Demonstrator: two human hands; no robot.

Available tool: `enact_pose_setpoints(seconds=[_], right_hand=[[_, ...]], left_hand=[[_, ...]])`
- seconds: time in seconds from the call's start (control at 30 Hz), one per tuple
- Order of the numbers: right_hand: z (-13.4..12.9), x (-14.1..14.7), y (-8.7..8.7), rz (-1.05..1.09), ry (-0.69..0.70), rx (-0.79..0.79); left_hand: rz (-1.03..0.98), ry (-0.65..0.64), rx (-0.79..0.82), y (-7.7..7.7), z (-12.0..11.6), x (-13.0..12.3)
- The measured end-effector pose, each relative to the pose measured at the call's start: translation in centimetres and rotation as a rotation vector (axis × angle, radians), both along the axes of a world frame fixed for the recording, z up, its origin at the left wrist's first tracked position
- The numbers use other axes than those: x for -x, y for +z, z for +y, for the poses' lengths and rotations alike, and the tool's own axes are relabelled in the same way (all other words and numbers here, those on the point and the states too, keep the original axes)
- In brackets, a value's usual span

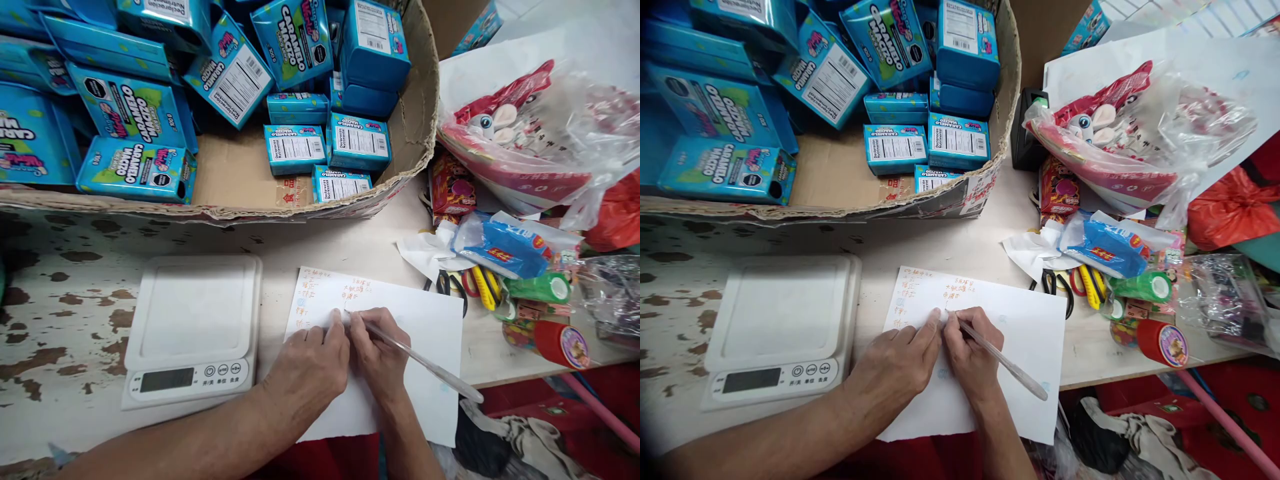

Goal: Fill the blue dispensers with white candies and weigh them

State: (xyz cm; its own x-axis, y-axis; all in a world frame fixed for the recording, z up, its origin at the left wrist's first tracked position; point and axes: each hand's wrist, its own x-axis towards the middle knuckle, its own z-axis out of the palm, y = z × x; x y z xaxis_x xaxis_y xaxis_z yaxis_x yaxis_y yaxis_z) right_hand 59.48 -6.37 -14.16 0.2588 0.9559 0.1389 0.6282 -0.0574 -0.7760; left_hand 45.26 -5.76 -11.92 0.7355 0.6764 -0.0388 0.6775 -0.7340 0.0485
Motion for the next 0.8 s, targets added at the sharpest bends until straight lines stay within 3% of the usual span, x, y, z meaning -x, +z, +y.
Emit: enact_pose_setpoints(seconds=[0.17,0.4,0.67,0.8], right_hand=[[-0.03,0.17,0.00,0.084,-0.067,0.054],[0.11,0.08,0.09,0.053,0.013,0.011],[-0.27,0.08,-0.23,0.113,-0.116,0.075],[-0.20,0.03,-0.10,0.072,-0.066,0.050]], left_hand=[[-0.012,0.005,0.019,-0.09,-0.01,-0.03],[0.009,0.004,0.025,0.09,0.12,-0.10],[-0.020,0.003,-0.018,0.02,0.12,-0.11],[-0.028,0.006,-0.032,0.08,0.22,-0.14]])
